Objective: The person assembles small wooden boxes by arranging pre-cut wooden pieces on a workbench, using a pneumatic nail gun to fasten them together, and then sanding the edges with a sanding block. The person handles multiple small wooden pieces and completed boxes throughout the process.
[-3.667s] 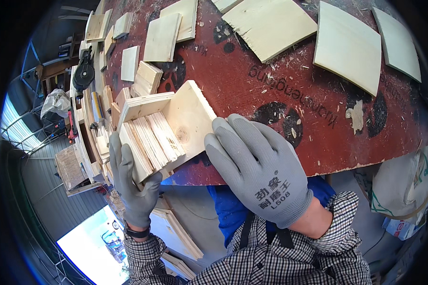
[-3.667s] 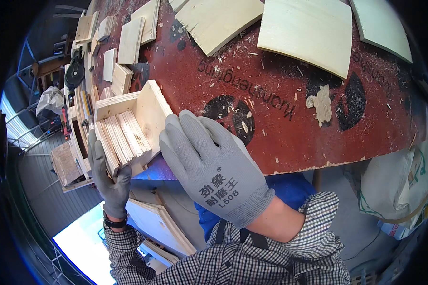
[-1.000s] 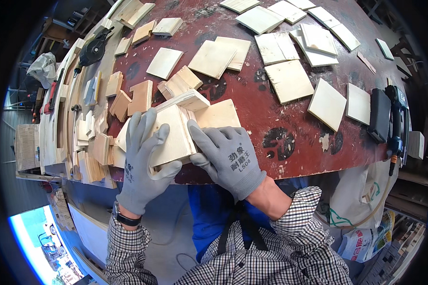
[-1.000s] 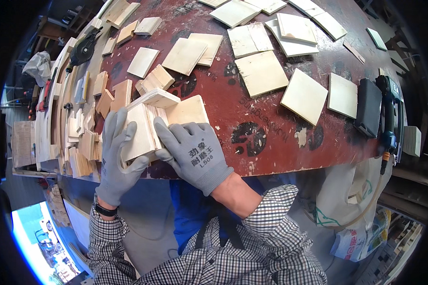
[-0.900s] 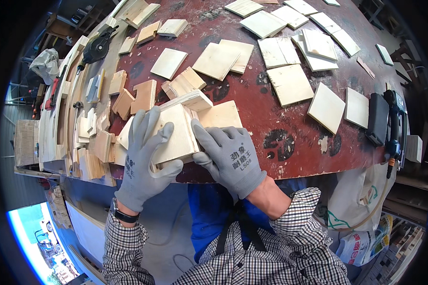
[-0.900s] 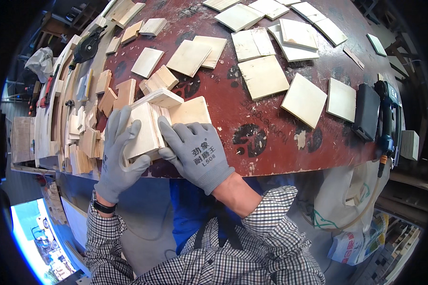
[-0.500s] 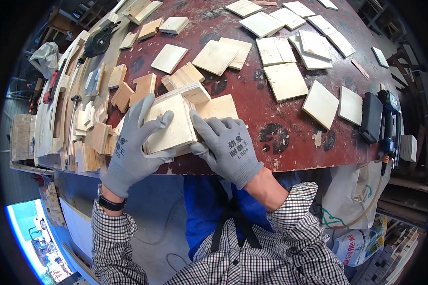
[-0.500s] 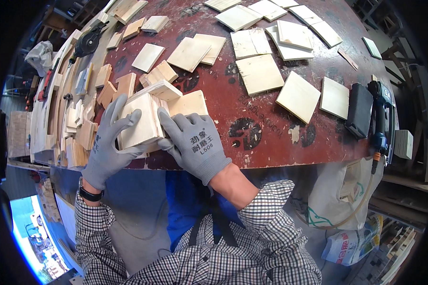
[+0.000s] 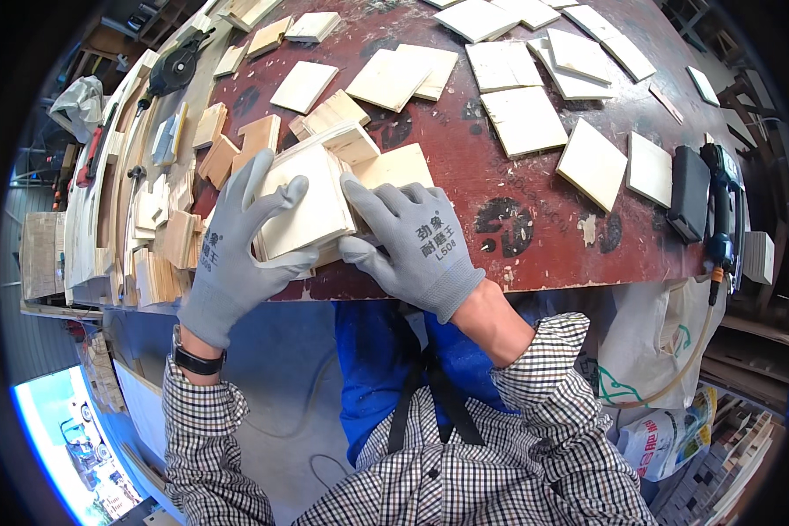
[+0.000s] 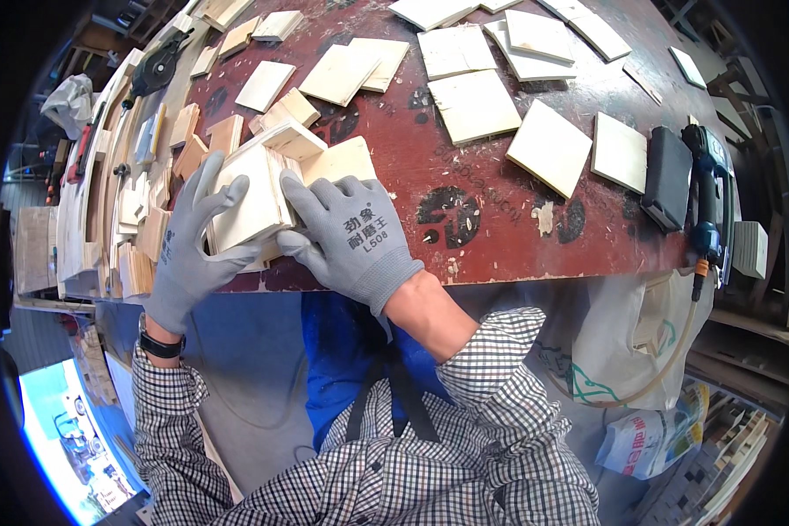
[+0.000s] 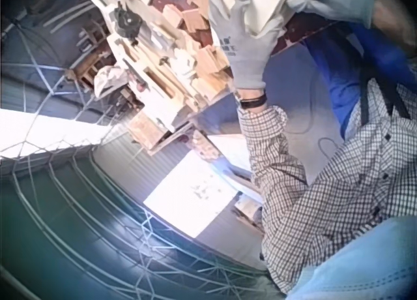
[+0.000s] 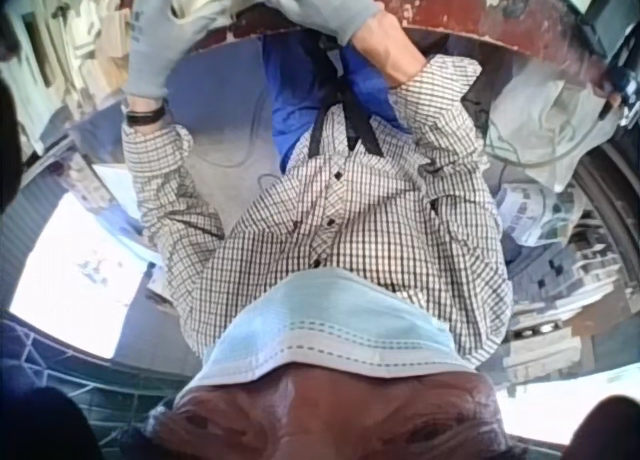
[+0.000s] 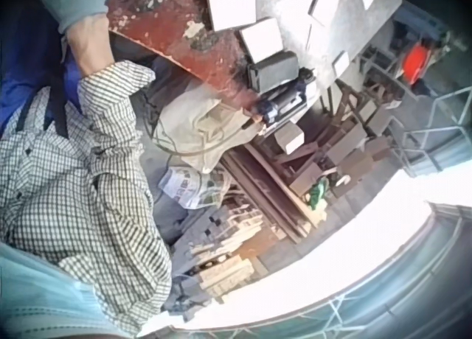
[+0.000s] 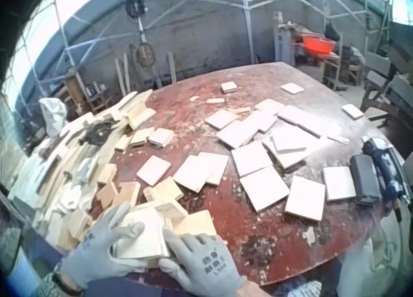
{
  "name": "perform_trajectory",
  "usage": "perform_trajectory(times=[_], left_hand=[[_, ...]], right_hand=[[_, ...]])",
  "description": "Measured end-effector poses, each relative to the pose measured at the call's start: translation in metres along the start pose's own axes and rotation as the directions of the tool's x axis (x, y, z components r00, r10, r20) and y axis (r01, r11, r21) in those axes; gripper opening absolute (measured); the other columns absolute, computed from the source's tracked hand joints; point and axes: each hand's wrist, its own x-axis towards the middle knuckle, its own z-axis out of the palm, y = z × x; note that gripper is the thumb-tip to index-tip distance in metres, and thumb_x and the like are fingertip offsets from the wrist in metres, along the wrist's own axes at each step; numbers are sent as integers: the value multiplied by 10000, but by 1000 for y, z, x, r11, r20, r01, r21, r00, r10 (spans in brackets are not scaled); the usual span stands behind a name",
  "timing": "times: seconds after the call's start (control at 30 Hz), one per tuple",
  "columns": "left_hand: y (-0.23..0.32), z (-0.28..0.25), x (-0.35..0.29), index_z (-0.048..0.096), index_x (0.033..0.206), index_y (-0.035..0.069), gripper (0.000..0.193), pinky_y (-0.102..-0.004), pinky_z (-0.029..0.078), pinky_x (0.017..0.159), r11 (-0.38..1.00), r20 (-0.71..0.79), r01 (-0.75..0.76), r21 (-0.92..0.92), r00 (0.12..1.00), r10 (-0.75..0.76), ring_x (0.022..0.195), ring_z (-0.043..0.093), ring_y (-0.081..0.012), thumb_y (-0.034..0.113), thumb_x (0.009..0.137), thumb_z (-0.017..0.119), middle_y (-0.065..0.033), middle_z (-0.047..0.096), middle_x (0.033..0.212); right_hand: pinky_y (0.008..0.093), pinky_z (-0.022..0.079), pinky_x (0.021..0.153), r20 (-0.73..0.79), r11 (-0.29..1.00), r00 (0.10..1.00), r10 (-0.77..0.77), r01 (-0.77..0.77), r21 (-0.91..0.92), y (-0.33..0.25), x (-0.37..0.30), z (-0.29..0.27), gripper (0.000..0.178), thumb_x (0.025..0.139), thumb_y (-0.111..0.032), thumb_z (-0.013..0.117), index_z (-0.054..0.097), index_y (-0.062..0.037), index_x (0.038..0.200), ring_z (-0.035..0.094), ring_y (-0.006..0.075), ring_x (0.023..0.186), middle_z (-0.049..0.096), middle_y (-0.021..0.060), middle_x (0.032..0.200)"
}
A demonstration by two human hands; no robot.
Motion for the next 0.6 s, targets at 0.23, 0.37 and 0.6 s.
perform_trajectory(times=[0.23, 0.37, 0.6], left_hand=[[-2, -5, -1, 652, 1445, 212, 743, -511, 378, 1237, 999, 32, 26, -40, 999, -24, 1521, 417, -402, 418, 784, 920, -203, 430, 1656], [-4, -7, 0, 651, 1451, 199, 734, -513, 370, 1245, 1000, 42, 24, -15, 999, -23, 1527, 409, -399, 388, 793, 915, -197, 426, 1663], [-8, 3, -9, 640, 1427, 138, 686, -522, 336, 1277, 995, -16, 15, -98, 1000, -17, 1565, 365, -393, 205, 781, 860, -169, 401, 1692]], right_hand=[[474, 469, 881, 15, 1000, 1000, 9, -9, 0, -2, 0, 5, 683, 1000, -499, 639, 545, -63, 1518, 627, 328, 946, 672, 124, 1104], [475, 471, 938, 20, 999, 1000, -18, 17, 30, -3, 0, -3, 640, 978, -408, 673, 544, -43, 1487, 632, 332, 1043, 664, 144, 1149], [446, 473, 1033, -145, 999, 989, -13, 19, 42, 3, -34, -93, 600, 970, -297, 728, 553, -11, 1467, 635, 327, 1191, 663, 173, 1313]])
